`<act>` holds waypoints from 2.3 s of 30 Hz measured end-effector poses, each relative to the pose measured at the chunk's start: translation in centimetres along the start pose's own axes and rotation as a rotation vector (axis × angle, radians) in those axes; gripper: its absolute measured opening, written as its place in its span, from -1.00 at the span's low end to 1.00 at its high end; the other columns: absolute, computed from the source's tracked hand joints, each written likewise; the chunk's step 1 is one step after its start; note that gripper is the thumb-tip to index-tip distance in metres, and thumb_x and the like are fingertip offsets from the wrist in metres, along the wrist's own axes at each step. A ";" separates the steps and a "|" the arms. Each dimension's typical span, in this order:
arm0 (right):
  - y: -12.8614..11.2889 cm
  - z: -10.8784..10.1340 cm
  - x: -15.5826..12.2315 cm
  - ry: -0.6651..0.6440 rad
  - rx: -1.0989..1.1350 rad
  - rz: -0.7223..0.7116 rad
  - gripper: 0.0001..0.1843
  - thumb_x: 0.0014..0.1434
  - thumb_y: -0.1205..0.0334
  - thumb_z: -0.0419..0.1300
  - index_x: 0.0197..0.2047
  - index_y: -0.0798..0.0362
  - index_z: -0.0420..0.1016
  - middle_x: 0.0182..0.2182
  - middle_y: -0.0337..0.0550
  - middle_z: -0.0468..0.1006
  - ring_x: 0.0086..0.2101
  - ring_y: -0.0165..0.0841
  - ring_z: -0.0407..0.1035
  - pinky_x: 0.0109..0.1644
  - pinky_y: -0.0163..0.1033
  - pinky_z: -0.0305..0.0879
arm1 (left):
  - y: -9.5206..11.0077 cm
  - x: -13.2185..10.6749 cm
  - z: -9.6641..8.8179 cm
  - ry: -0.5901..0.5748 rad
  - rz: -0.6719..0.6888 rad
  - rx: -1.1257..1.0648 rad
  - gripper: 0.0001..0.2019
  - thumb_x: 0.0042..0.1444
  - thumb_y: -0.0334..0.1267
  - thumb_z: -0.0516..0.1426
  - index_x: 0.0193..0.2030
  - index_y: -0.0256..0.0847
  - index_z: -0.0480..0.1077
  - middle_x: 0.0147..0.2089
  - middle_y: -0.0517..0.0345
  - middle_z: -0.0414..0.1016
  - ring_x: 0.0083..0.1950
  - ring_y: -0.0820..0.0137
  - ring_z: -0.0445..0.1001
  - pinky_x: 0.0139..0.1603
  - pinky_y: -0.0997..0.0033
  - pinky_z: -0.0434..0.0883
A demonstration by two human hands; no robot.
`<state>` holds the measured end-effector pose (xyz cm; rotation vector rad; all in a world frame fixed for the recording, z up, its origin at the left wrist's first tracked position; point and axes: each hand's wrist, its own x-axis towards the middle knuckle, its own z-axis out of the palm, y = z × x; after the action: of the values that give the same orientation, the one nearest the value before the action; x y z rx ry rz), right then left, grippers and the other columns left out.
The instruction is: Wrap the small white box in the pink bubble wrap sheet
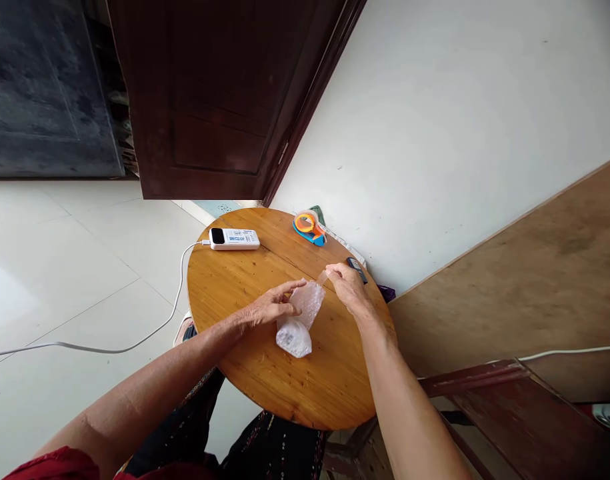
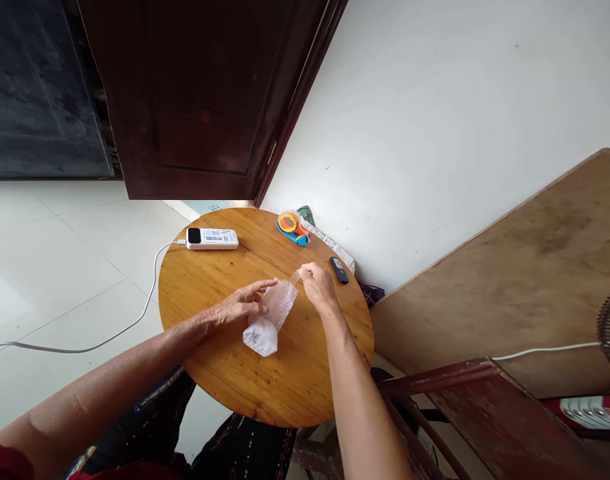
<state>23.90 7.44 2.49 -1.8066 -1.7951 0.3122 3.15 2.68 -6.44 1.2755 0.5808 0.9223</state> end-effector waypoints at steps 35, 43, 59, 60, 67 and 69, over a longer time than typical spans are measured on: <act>3.3 6.0 -7.4 0.266 1.055 0.347 -0.54 -0.17 -0.18 0.39 -0.39 0.04 0.50 -0.49 -0.20 0.59 -0.45 -0.31 0.44 -0.32 -0.22 0.35 | 1.3 -0.6 -0.2 0.452 0.161 0.595 -0.45 0.07 0.07 0.19 0.13 -0.21 0.43 0.10 -0.06 0.41 -0.03 0.19 0.46 0.05 0.15 0.40; 2.7 5.7 -8.8 0.134 1.008 0.216 -0.58 0.02 -0.20 0.30 -0.43 -0.02 0.36 -0.46 -0.28 0.50 -0.40 -0.34 0.38 -0.26 -0.24 0.35 | 1.4 -1.1 0.7 0.326 0.182 0.921 -0.34 0.01 0.25 0.21 0.11 -0.20 0.43 -0.03 -0.04 0.44 0.04 0.09 0.43 0.09 0.11 0.37; 2.9 5.8 -8.2 0.122 1.206 0.243 -0.62 0.03 -0.17 0.29 -0.31 -0.02 0.49 -0.27 -0.11 0.65 -0.22 -0.22 0.53 -0.08 -0.09 0.45 | 2.8 0.7 -0.5 0.425 -0.011 0.072 -0.72 -0.09 -0.05 0.21 -0.48 -0.26 0.39 -0.51 0.20 0.42 -0.49 0.51 0.30 -0.43 0.50 0.25; 3.4 5.8 -8.1 0.162 1.150 0.250 -0.61 0.03 -0.18 0.28 -0.33 -0.02 0.47 -0.30 -0.12 0.64 -0.25 -0.23 0.52 -0.12 -0.11 0.45 | 3.2 1.0 -1.1 0.450 -0.038 0.035 -0.74 -0.11 -0.06 0.21 -0.49 -0.26 0.40 -0.49 0.17 0.46 -0.49 0.50 0.33 -0.43 0.50 0.26; 5.3 6.1 -7.5 0.380 0.806 0.295 -0.48 -0.02 -0.24 0.25 -0.31 0.10 0.56 -0.45 -0.17 0.57 -0.43 -0.33 0.38 -0.36 -0.26 0.28 | 3.6 3.1 -4.0 0.577 -0.133 0.142 -0.77 -0.18 -0.12 0.23 -0.56 -0.25 0.36 -0.55 0.16 0.43 -0.54 0.52 0.33 -0.49 0.54 0.22; 5.5 6.2 -7.2 0.393 0.730 0.282 -0.48 0.00 -0.23 0.23 -0.33 0.12 0.58 -0.47 -0.19 0.55 -0.44 -0.34 0.34 -0.36 -0.26 0.26 | 3.1 3.6 -4.2 0.595 -0.146 0.189 -0.77 -0.13 -0.14 0.23 -0.55 -0.25 0.35 -0.56 0.18 0.42 -0.56 0.53 0.28 -0.50 0.54 0.20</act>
<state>24.65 2.21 -7.11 -1.4443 -0.9707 0.5845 0.83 8.05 -3.96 1.0973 1.2344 1.1466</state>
